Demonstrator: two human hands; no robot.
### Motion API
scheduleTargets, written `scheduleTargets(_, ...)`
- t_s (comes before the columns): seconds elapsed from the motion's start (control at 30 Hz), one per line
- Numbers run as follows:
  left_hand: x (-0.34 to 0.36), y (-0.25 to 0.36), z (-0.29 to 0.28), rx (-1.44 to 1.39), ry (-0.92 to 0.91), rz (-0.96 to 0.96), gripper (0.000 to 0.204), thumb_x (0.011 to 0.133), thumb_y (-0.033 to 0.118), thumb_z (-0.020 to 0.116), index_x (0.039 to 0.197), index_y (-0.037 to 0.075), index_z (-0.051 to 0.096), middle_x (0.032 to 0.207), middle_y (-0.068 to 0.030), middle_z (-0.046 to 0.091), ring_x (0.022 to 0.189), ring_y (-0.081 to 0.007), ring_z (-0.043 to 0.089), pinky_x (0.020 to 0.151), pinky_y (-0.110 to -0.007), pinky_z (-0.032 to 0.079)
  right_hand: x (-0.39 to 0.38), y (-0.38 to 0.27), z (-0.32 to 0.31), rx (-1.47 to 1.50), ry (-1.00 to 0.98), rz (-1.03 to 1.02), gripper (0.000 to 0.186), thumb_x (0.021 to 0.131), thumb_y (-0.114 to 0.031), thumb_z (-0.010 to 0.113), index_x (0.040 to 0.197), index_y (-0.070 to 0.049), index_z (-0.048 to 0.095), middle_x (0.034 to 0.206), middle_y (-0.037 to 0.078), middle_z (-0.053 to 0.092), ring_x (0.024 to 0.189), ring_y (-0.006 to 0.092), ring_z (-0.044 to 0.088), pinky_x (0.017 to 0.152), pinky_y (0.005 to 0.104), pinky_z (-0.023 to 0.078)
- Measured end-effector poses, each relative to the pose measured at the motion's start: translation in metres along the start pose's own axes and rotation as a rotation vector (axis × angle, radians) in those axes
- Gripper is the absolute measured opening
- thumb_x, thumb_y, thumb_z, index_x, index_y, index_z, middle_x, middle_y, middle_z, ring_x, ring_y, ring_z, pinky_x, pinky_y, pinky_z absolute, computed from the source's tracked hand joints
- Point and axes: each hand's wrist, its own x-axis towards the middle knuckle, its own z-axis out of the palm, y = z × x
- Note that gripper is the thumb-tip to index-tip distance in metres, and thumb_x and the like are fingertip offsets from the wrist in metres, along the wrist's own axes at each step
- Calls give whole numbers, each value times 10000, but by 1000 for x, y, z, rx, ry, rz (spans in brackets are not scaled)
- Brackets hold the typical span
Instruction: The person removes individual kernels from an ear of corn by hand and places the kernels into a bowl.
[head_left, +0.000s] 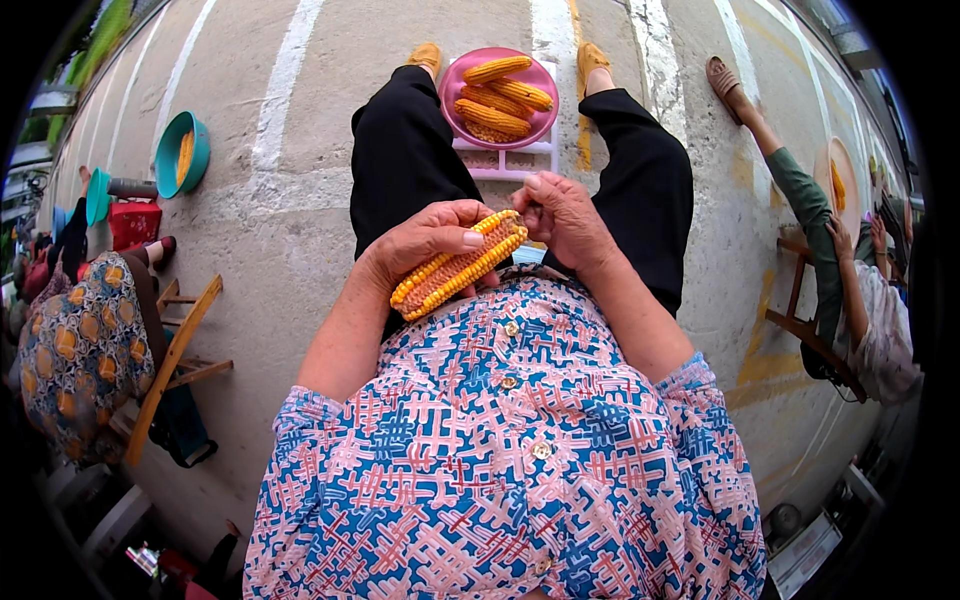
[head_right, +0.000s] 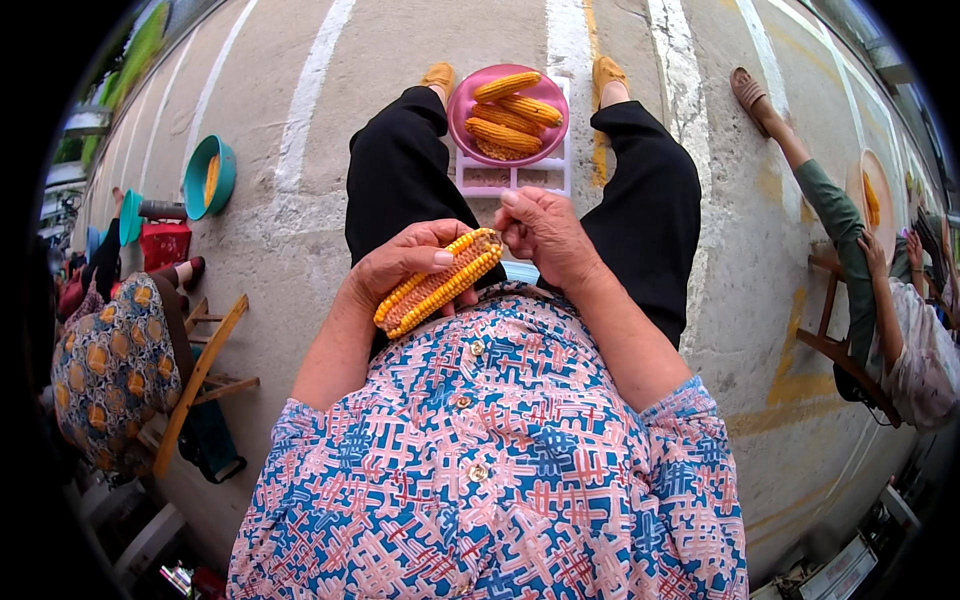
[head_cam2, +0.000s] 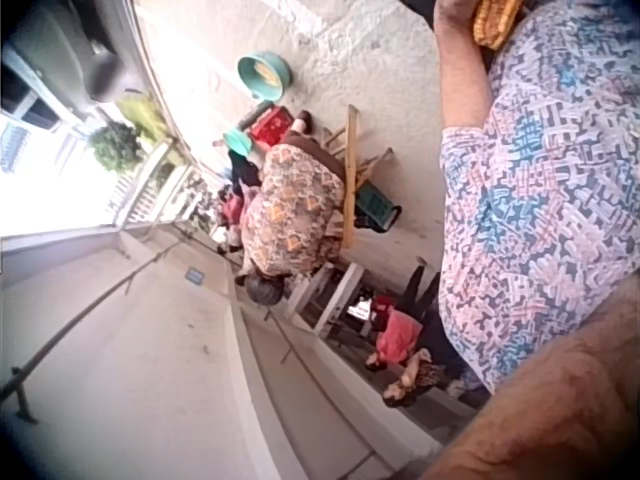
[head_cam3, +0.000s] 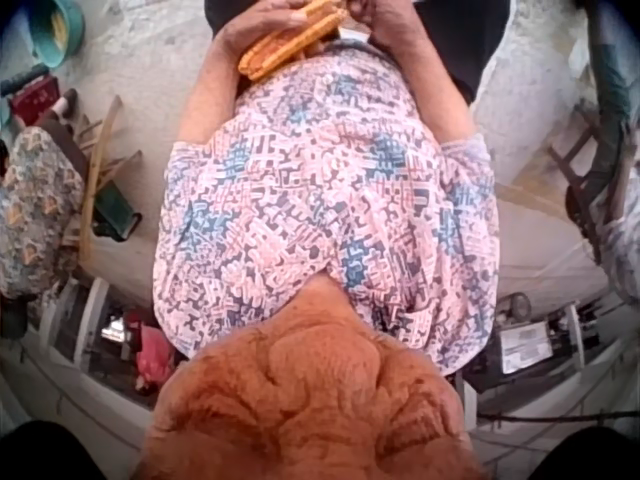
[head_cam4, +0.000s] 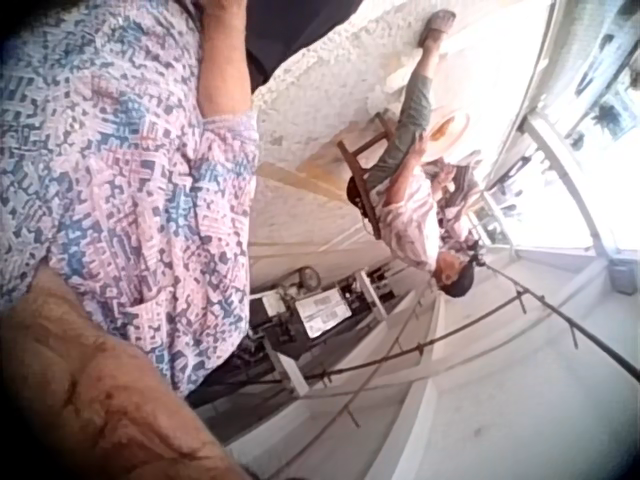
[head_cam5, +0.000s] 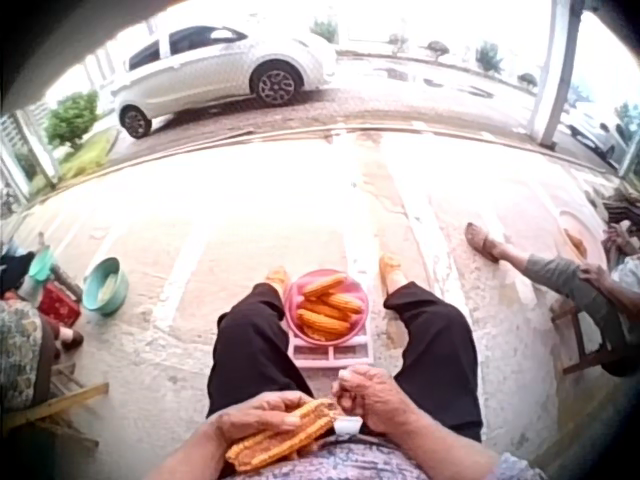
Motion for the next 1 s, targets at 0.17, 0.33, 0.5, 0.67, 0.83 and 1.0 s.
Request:
scheduleTargets(0.17,-2,0,-1,-38,-43,78,523,810,219,656,1204,-52,443,1010,-192,585,820,-301,681,616,-377,612,-2,-4,-1,63,-31,-67,119,907,-154,604,920,-38,582,783,23,607,589,65,525,495,158,414)
scheduleTargets(0.33,-2,0,-4,-43,-52,83,509,817,218,653,1197,-55,453,1006,-193,589,814,-291,684,613,-371,612,-6,-11,3,46,-124,-27,134,883,-130,611,965,-25,617,770,-4,597,589,43,503,519,150,405)
scheduleTargets(0.5,-1,0,-6,-9,-26,46,477,833,220,640,1184,-50,461,1002,-181,586,798,-261,686,606,-345,612,-10,-20,14,-363,-147,-76,209,839,-202,690,939,-23,649,752,-21,587,629,30,506,563,168,420)
scheduleTargets(0.67,0,1,-4,7,-21,11,461,848,229,620,1181,-48,462,1005,-178,584,781,-253,685,596,-331,611,-11,-19,14,-519,-152,-180,199,831,-183,705,908,-4,661,771,9,619,693,64,568,625,198,473)
scheduleTargets(0.83,1,2,-4,8,-17,-23,458,855,224,605,1186,-56,457,1022,-184,584,755,-254,686,575,-327,609,-9,-16,13,-651,-133,-237,211,851,-198,685,875,11,663,757,16,620,696,69,568,625,210,477)
scheduleTargets(1.0,2,1,-4,16,-5,-41,460,857,214,600,1194,-61,451,1029,-189,583,741,-254,686,562,-324,608,-7,-10,15,-686,-108,-276,217,867,-206,662,866,11,659,731,3,595,674,68,548,616,216,469)
